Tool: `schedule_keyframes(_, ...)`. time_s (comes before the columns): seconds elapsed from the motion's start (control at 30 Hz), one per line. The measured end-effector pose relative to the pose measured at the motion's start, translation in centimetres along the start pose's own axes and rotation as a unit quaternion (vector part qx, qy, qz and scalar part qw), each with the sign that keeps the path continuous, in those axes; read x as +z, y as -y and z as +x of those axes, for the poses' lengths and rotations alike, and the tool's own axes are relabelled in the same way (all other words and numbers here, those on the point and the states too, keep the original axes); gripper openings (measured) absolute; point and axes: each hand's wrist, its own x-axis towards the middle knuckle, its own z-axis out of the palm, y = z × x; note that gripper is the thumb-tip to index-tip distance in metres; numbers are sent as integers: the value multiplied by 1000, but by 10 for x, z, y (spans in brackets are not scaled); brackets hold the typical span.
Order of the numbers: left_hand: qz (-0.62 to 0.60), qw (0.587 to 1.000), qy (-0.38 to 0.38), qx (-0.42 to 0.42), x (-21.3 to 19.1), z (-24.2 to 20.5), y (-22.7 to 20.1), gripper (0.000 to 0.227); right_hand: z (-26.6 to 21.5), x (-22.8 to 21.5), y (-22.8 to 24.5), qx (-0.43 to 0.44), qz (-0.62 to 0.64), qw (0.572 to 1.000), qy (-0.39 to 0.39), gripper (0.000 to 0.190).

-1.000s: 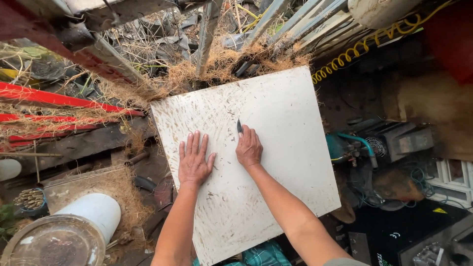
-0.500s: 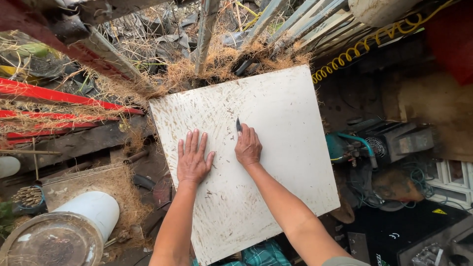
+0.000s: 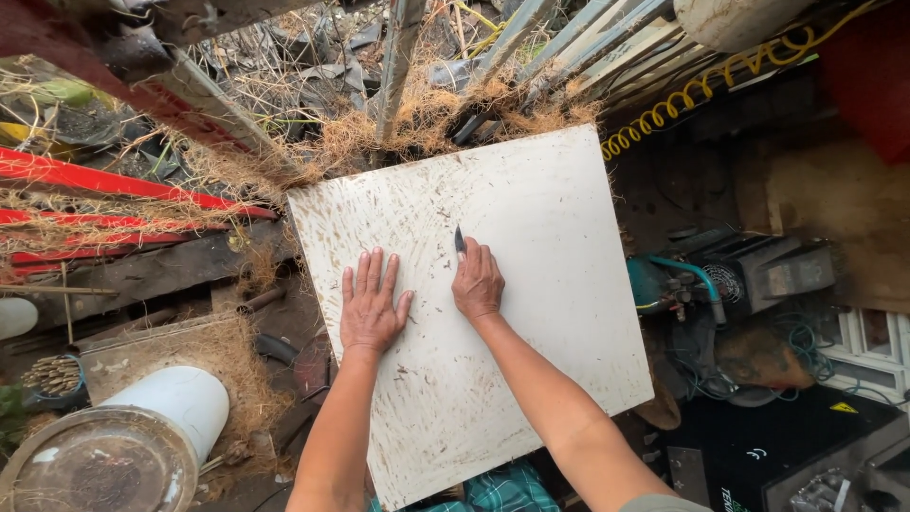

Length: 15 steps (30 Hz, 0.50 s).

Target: The person uses a small knife to scrape a white rectangular board, removing debris from the surface. The person holds the board with one hand and scrapes with the other, working across different areas of the board.

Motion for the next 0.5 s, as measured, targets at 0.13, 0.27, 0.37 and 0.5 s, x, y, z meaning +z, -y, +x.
schedule_keyframes(0.13, -2, 1000, 8, -4, -6, 5, 0, 69, 3, 2, 0, 2, -4, 1000, 1, 29)
schedule_keyframes(0.27, -1, 1000, 27, -7, -16, 8, -1, 69, 8, -5, 1, 59, 61, 995, 50, 29)
schedule_keyframes(0.37, -1, 999, 42, -8, -17, -2, -5, 68, 16, -7, -26, 137, 149, 976, 75, 29)
schedule_keyframes(0.5, 8, 999, 51, -10, -19, 0, -7, 69, 73, -15, -100, 161, 140, 977, 6, 22)
